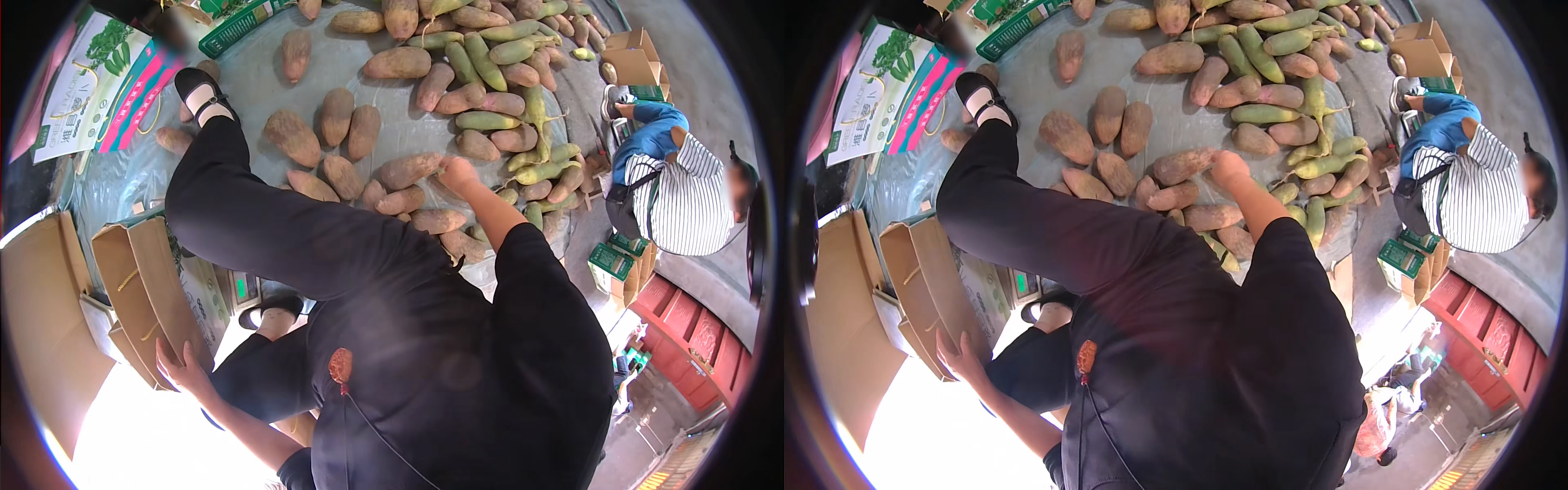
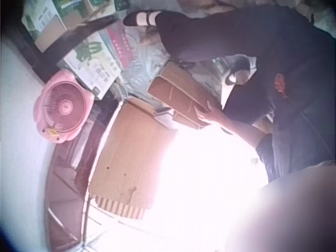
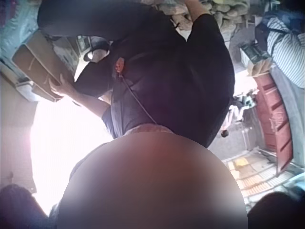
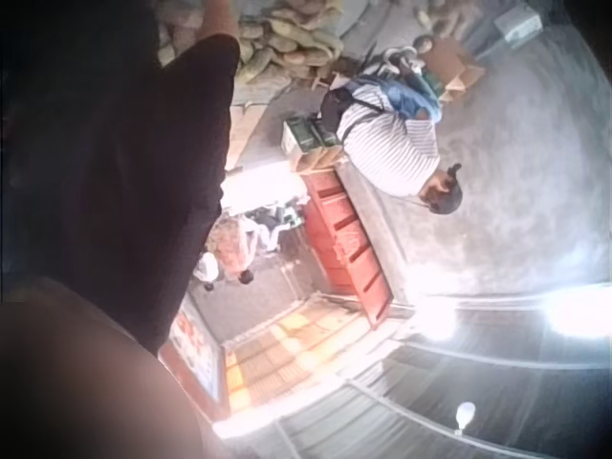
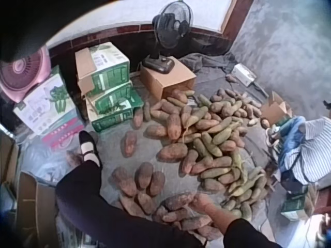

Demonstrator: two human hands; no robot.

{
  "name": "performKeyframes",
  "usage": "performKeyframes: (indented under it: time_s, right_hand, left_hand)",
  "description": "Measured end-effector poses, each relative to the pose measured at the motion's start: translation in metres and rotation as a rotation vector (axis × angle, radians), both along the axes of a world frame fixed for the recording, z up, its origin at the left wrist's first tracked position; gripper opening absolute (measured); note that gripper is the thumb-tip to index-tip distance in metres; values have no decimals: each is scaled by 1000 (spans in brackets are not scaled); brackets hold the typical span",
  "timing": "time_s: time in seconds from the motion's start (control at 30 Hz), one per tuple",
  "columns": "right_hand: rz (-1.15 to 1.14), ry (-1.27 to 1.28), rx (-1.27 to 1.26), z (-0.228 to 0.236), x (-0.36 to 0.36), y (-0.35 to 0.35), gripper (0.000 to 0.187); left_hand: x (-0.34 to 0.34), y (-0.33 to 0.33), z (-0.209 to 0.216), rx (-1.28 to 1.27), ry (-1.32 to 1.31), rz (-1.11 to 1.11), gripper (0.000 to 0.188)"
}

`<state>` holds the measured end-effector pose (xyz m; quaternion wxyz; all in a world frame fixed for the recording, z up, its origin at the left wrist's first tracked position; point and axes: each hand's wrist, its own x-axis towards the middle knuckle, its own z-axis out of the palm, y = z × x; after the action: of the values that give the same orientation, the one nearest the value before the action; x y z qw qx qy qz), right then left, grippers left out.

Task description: Sort through a large pile of produce on the floor, weigh items, and place them into cardboard boxes.

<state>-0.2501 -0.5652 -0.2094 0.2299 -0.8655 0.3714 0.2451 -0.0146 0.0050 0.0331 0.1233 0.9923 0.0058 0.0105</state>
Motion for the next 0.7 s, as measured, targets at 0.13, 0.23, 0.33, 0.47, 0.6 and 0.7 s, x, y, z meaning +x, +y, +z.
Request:
performKeyframes:
  time_s: [0.13, 0.23, 0.33, 0.47, 0.6, 0.7]
  right_hand:
    - [34, 127, -155, 14, 5, -9, 44]
    - [292, 241, -179, 19, 31, 8, 55]
    - [546, 105, -183, 18, 47, 23, 49]
    - [696, 84, -101, 15, 69, 29, 55]
    - [838, 193, -14, 8, 101, 49, 61]
    - [822, 165, -6, -1, 103, 55, 60]
  left_hand:
    - [-3, -5, -5, 74, -39, -4, 57]
    - [-3, -10, -9, 105, -59, 18, 59]
    - [0, -18, -11, 124, -52, 33, 59]
    - [5, -25, -14, 147, -16, 4, 59]
    - [5, -13, -11, 159, 43, 32, 57]
    - [12, -8, -20, 58, 94, 62, 50]
